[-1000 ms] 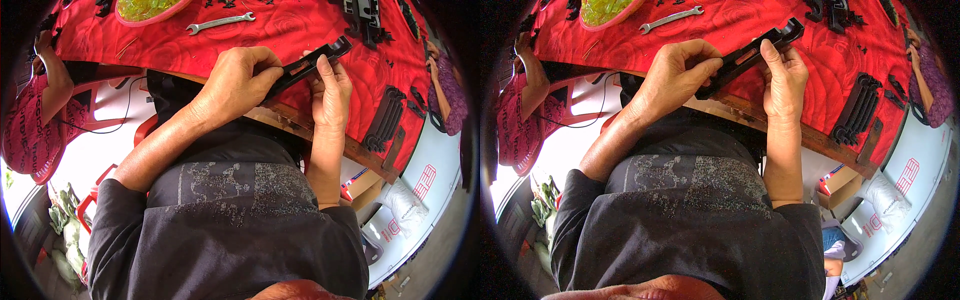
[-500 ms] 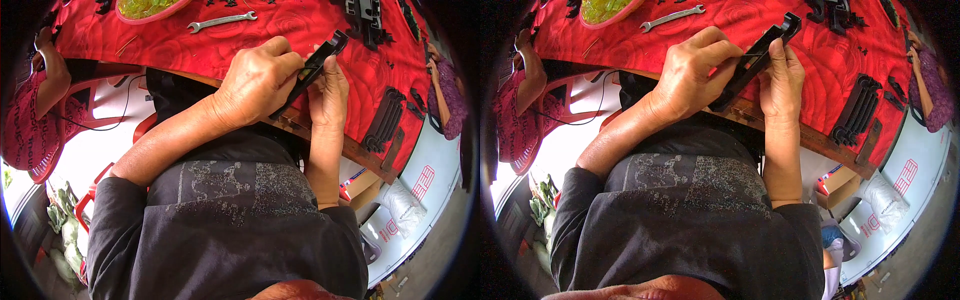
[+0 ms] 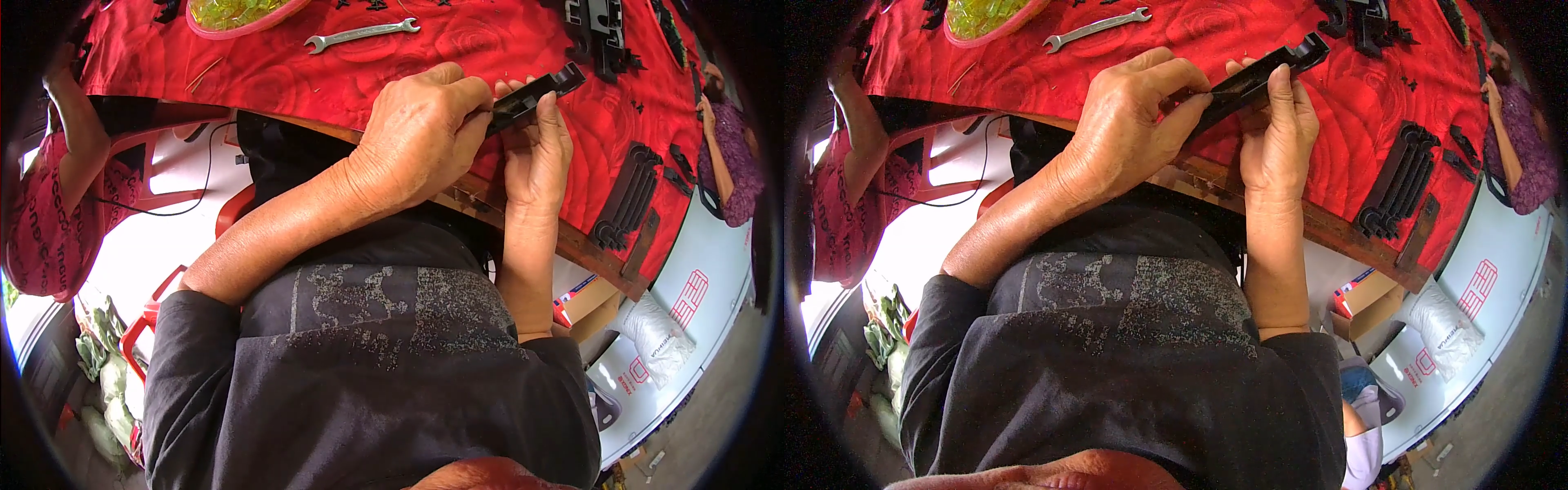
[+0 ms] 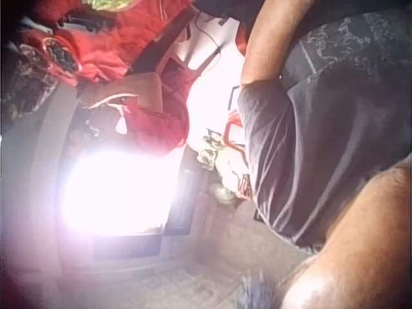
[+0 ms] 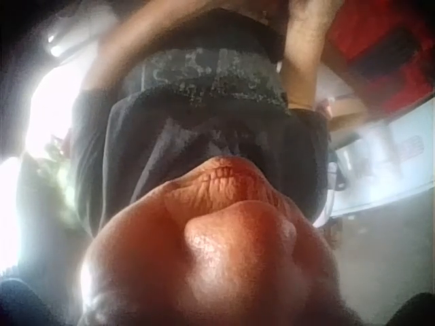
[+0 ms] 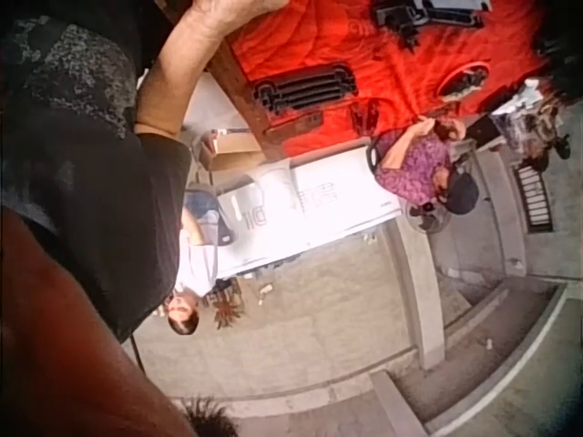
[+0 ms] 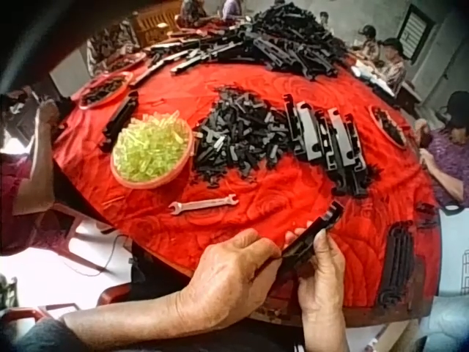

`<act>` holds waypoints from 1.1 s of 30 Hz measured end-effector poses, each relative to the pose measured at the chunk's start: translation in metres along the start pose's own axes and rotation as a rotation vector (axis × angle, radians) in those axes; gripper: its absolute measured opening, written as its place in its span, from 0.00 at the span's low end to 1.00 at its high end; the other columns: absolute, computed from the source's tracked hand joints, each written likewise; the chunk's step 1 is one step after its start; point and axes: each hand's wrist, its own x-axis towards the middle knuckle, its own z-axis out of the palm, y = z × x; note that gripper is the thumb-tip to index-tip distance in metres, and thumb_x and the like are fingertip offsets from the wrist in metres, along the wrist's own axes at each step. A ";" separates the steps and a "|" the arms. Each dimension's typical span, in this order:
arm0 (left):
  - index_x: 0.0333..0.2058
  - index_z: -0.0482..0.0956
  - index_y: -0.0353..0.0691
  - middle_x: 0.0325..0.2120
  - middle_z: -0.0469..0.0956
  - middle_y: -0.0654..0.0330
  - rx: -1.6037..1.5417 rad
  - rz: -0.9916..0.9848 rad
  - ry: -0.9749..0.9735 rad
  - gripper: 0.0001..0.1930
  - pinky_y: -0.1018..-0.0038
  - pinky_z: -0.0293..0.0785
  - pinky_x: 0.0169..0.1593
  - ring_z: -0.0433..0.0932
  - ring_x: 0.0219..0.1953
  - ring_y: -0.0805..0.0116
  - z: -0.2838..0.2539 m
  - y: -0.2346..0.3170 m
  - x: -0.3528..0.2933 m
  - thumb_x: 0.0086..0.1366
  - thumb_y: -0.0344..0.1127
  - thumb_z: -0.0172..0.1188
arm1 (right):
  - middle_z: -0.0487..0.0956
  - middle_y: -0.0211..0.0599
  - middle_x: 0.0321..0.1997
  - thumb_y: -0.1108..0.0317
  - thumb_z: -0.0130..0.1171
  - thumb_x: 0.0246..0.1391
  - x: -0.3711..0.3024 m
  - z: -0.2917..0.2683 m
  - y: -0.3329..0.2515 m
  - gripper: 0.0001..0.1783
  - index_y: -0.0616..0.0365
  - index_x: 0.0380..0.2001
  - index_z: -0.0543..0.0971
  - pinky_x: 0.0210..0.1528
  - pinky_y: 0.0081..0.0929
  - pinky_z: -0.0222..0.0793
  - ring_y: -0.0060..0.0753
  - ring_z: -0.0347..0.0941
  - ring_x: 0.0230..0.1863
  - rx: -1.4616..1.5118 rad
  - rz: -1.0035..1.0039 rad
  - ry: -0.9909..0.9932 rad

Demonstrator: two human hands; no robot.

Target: The person assembles a plastic component by taking a small piece, inserting it into a plastic housing, and pressing it into place by hand.

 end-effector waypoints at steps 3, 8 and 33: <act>0.33 0.82 0.37 0.25 0.79 0.52 -0.020 -0.011 0.001 0.05 0.65 0.76 0.32 0.82 0.29 0.53 0.002 -0.004 -0.001 0.58 0.28 0.66 | 0.83 0.39 0.41 0.59 0.59 0.65 -0.002 0.003 -0.001 0.15 0.61 0.43 0.77 0.50 0.35 0.77 0.39 0.81 0.46 0.002 -0.024 0.004; 0.34 0.81 0.35 0.19 0.79 0.50 -0.078 -0.117 -0.063 0.05 0.68 0.74 0.27 0.81 0.22 0.57 -0.003 0.000 -0.004 0.60 0.29 0.64 | 0.83 0.42 0.43 0.63 0.61 0.63 0.000 0.001 -0.004 0.14 0.61 0.45 0.76 0.52 0.34 0.76 0.40 0.81 0.48 -0.040 -0.058 -0.055; 0.36 0.80 0.31 0.20 0.77 0.58 -0.158 -0.208 -0.212 0.06 0.75 0.70 0.29 0.73 0.23 0.77 -0.037 -0.009 -0.008 0.63 0.29 0.62 | 0.74 0.45 0.54 0.85 0.67 0.49 -0.014 -0.016 -0.003 0.36 0.56 0.59 0.63 0.58 0.38 0.74 0.46 0.77 0.54 -0.161 -0.224 -0.027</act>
